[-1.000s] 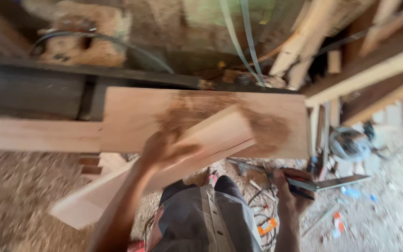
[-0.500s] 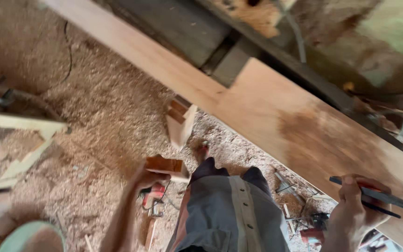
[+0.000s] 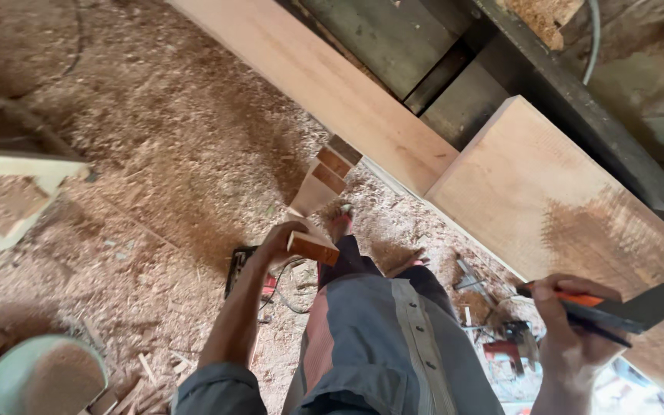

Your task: The person uses a square ruler and a pencil to mark lines on a wooden plank while it rests on a workbench.

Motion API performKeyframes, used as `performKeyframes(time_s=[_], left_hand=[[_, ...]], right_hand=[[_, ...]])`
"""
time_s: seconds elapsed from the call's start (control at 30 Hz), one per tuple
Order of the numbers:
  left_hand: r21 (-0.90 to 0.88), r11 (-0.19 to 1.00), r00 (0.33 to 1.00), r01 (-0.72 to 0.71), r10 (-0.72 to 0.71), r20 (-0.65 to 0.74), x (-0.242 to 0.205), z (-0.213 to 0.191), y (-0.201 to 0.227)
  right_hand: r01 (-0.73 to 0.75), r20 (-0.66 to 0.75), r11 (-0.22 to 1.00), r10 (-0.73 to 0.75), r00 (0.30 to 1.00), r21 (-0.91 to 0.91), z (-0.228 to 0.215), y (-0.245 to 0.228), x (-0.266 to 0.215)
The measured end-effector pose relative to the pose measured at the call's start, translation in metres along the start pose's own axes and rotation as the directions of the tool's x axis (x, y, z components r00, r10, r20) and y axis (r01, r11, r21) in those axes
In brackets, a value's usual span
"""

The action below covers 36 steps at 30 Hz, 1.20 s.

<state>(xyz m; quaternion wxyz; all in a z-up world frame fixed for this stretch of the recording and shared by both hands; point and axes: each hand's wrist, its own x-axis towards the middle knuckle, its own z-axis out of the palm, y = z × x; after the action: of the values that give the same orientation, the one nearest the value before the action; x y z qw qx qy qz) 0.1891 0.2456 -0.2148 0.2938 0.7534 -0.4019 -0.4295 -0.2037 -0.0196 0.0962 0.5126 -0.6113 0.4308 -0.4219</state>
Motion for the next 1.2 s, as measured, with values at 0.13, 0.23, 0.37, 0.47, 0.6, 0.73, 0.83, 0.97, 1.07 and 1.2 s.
performKeyframes(time_s=[0.13, 0.23, 0.37, 0.47, 0.6, 0.73, 0.83, 0.97, 1.07, 1.2], left_hand=[[0.054, 0.998, 0.98, -0.021, 0.032, -0.196, 0.034, -0.008, -0.001], [-0.147, 0.988, 0.946, 0.042, -0.086, -0.312, 0.062, -0.006, 0.008], [-0.356, 0.932, 0.863, 0.065, -0.232, -0.449, 0.083, 0.019, 0.026], [-0.265, 0.933, 0.699, 0.242, -0.357, -0.62, 0.088, 0.035, 0.044], [-0.426, 0.903, 0.541, 0.047, -0.382, -0.75, 0.077, 0.075, 0.094], [-0.215, 0.968, 0.874, -0.133, 0.012, -0.486, 0.037, 0.12, 0.191], [-0.561, 0.78, 0.905, -0.278, 0.408, 0.119, 0.008, 0.148, 0.27], [-0.551, 0.824, 0.761, -0.131, 0.44, 0.477, -0.012, 0.193, 0.349], [-0.577, 0.817, 0.739, -0.028, 0.405, 0.538, -0.017, 0.231, 0.378], [-0.546, 0.835, 0.797, -0.066, 0.373, 0.475, -0.009, 0.276, 0.394]], right_hand=[[-0.036, -0.042, 0.996, 0.033, 0.999, -0.086, -0.001, -0.01, -0.016], [-0.108, -0.146, 0.981, 0.085, 0.986, -0.163, -0.002, -0.013, -0.027], [-0.21, -0.268, 0.953, 0.149, 0.952, -0.217, -0.006, -0.013, -0.039], [-0.266, -0.305, 0.927, 0.182, 0.935, -0.264, -0.015, -0.013, -0.045], [-0.025, -0.109, 0.738, -0.066, 0.992, -0.674, -0.038, -0.017, -0.048], [-0.162, -0.093, 0.676, 0.137, 0.986, -0.719, -0.058, -0.013, -0.045], [-0.215, -0.055, 0.597, 0.275, 0.96, -0.773, -0.07, -0.002, -0.044], [-0.17, 0.024, 0.577, 0.313, 0.949, -0.799, -0.088, 0.018, -0.043], [-0.08, 0.098, 0.652, 0.233, 0.968, -0.754, -0.117, 0.028, -0.047], [-0.068, 0.102, 0.659, 0.216, 0.971, -0.749, -0.155, 0.037, -0.042]])
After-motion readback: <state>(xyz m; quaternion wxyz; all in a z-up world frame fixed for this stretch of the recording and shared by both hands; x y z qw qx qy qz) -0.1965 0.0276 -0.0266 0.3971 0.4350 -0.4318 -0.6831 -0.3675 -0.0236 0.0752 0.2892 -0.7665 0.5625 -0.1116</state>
